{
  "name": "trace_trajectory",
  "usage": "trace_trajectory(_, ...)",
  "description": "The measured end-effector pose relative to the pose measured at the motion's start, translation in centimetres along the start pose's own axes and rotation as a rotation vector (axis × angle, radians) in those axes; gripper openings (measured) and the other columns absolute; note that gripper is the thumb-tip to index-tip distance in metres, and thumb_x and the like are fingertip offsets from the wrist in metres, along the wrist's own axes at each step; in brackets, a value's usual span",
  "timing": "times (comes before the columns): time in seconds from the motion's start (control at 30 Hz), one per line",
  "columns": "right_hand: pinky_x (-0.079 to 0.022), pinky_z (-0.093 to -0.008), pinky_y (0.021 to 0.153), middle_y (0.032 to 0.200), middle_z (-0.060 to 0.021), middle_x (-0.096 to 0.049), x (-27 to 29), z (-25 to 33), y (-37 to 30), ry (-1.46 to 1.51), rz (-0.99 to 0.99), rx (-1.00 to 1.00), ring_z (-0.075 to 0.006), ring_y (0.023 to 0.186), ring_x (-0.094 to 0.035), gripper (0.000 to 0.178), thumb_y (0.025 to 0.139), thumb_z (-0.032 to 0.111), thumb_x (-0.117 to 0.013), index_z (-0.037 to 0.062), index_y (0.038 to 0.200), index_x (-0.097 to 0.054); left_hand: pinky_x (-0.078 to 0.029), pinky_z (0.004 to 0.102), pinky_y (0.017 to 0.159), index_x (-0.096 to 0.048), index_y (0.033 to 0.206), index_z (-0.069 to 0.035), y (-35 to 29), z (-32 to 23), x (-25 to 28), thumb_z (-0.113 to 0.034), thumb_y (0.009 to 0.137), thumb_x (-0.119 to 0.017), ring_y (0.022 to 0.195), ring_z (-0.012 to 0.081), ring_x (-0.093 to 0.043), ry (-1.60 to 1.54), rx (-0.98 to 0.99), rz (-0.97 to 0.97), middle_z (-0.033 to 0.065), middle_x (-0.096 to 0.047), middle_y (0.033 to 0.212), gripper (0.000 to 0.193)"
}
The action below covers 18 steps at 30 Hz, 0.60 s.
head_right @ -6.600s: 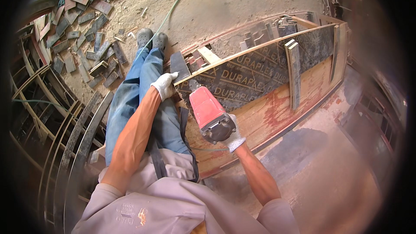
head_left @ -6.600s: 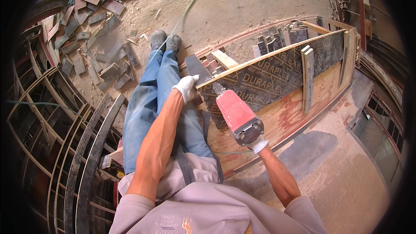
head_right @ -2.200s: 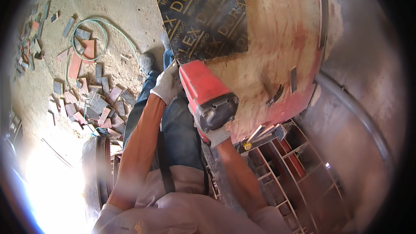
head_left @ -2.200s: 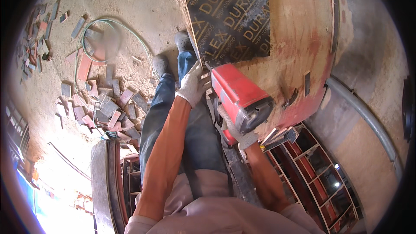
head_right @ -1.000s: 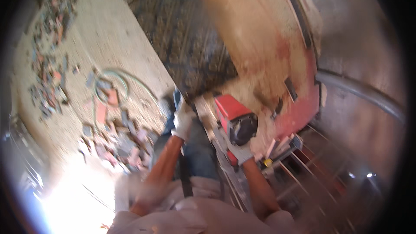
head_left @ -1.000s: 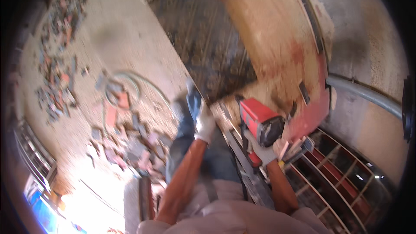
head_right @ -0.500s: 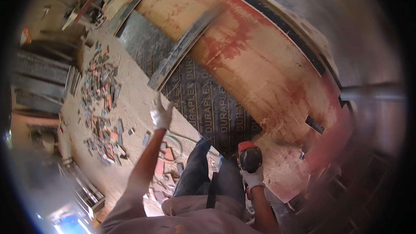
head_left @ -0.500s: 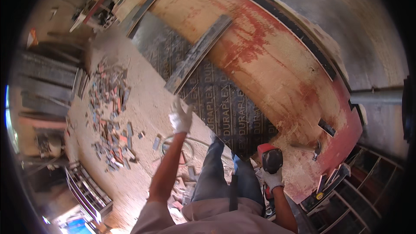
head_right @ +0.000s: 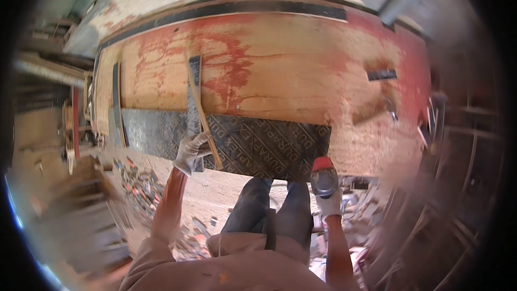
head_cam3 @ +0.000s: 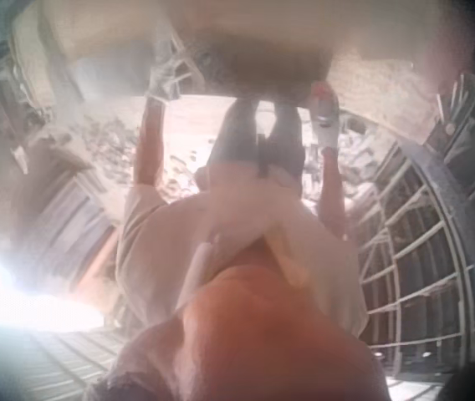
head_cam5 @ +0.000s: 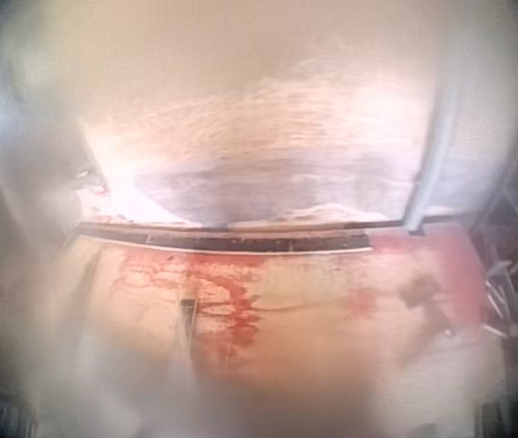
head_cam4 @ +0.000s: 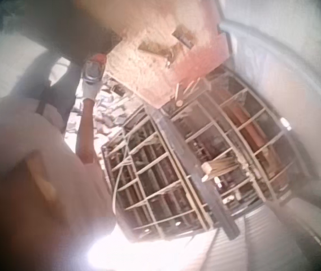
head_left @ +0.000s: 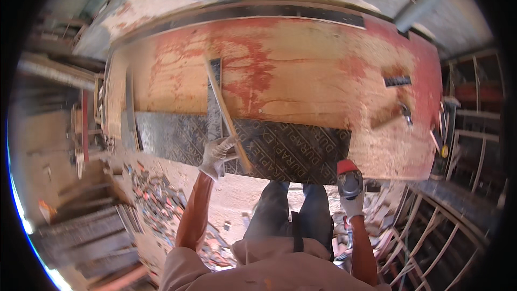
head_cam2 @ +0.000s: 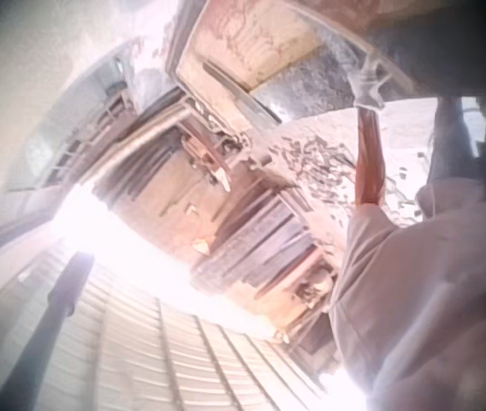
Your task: The person uses a red pneumatic nail gun to fasten wooden strips to a large plywood panel on the floor. They repeatedly position strips, fire nails, and adjust pieces to build a rectangular frame structure.
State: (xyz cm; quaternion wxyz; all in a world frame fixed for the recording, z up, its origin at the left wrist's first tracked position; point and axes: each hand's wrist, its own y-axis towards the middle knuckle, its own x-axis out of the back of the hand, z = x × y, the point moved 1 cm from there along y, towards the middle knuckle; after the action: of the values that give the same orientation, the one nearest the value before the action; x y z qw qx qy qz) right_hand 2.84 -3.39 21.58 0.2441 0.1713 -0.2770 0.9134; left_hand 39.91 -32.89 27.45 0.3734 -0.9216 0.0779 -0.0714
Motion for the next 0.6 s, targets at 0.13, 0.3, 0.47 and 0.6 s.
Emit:
trace_trajectory(0.13, -0.054, -0.0344, 0.082, 0.111, -0.0139, -0.066, -2.3, -1.8, -2.9, 0.100, -0.115, -0.034, -0.0222, 0.098, -0.065, 0.068, 0.072, 0.008, -0.080, 0.0016, 0.132, -0.049, -0.060, 0.0367, 0.076, -0.059, 0.118, -0.006, -2.6, -4.3, -7.0, -0.037, 0.091, -0.068, 0.086, 0.0244, -0.069, -0.514, 0.045, 0.245, 0.0100, -0.069, 0.097, 0.042)
trace_trajectory(0.3, -0.053, -0.0405, 0.083, 0.109, -0.0170, -0.064, -6.0, -10.0, -12.8, 0.050, -0.253, -0.196, -0.0294, 0.100, -0.065, 0.064, 0.070, 0.021, -0.082, 0.0011, 0.122, -0.051, -0.059, 0.0365, 0.077, -0.060, 0.113, -0.007, -5.5, -7.7, -15.9, -0.035, 0.093, -0.065, 0.088, 0.0231, -0.068, -0.475, 0.044, 0.517, 0.0093, -0.068, 0.097, 0.034)
trace_trajectory(0.47, -0.056, -0.0408, 0.072, 0.089, -0.0184, -0.071, -6.0, -11.4, -23.3, 0.160, -0.401, -0.451, -0.0315, 0.084, -0.071, 0.048, 0.065, 0.025, -0.083, -0.0013, 0.101, -0.066, -0.059, 0.0356, 0.076, -0.060, 0.108, -0.007, -8.3, -5.5, -23.4, -0.037, 0.089, -0.069, 0.088, 0.0213, -0.067, -0.238, 0.139, 0.578, 0.0087, -0.066, 0.094, 0.036)
trace_trajectory(0.6, -0.054, -0.0391, 0.056, 0.070, -0.0167, -0.068, -7.5, -14.9, -29.4, 0.337, -0.442, -0.726, -0.0264, 0.064, -0.071, 0.033, 0.071, 0.024, -0.079, -0.0029, 0.089, -0.069, -0.058, 0.0330, 0.075, -0.065, 0.104, -0.010, -8.5, 0.0, -27.8, -0.040, 0.083, -0.076, 0.085, 0.0175, -0.067, 0.168, 0.134, 0.508, 0.0056, -0.066, 0.094, 0.038)
